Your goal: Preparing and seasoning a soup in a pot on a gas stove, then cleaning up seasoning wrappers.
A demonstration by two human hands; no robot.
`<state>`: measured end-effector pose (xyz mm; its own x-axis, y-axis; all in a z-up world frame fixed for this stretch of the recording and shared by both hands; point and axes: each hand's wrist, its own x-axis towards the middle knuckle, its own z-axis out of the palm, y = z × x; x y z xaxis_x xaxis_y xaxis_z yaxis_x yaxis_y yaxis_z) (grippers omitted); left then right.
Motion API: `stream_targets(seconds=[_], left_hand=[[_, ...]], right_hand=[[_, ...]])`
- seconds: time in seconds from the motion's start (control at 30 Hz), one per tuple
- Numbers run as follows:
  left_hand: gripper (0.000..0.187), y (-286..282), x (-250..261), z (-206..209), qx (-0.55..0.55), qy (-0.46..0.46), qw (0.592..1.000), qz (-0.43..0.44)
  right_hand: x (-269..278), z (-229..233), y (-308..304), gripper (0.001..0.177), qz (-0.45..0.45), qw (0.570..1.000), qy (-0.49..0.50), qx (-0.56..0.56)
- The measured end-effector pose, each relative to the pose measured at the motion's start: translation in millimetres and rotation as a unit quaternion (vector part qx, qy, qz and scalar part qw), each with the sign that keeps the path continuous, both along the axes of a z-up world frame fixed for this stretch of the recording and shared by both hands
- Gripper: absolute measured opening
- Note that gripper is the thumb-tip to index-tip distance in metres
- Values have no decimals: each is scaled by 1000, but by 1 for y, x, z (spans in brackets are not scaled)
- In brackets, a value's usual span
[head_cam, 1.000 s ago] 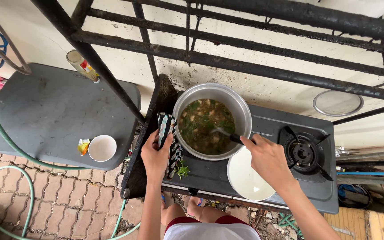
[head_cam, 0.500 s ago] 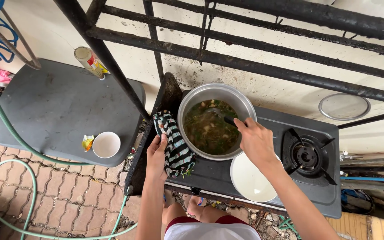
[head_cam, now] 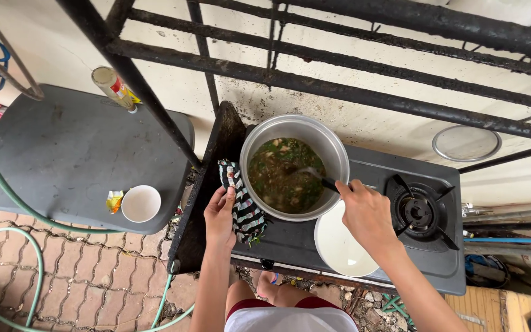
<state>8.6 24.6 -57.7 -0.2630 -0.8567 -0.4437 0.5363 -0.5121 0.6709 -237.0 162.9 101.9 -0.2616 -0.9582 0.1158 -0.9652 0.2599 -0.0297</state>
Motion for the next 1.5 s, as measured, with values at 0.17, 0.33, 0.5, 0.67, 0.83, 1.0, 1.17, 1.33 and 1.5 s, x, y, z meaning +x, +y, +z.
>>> stream_targets(seconds=[0.17,0.33,0.5,0.67,0.83,1.0,1.17,1.33,1.5], left_hand=[[20,8,-4,32,-76,-59,995,-10],[30,8,-15,55,-172,-71,982,16],[12,4,-13,21,-277,-199,939,34],[21,5,-10,36,-173,-135,975,25],[27,2,-12,28,-213,-122,968,52],[26,-1,-20,16,-231,-132,962,62],[26,-5,-24,26,-184,-151,968,82],[36,-2,-21,41,-223,-284,926,110],[53,0,-20,36,-310,-421,830,194]], right_hand=[[11,13,6,40,-3,998,-51,45],[15,13,1,45,33,997,-70,9],[16,4,-12,50,53,997,-62,12],[17,-14,-32,37,58,996,-59,-26],[11,-31,-39,32,4,997,-40,-66],[7,-40,-42,29,-24,996,-39,-75],[9,-41,-44,30,32,995,-60,-69],[19,-22,-29,31,75,994,-67,-40],[27,0,-5,45,98,994,-47,32]])
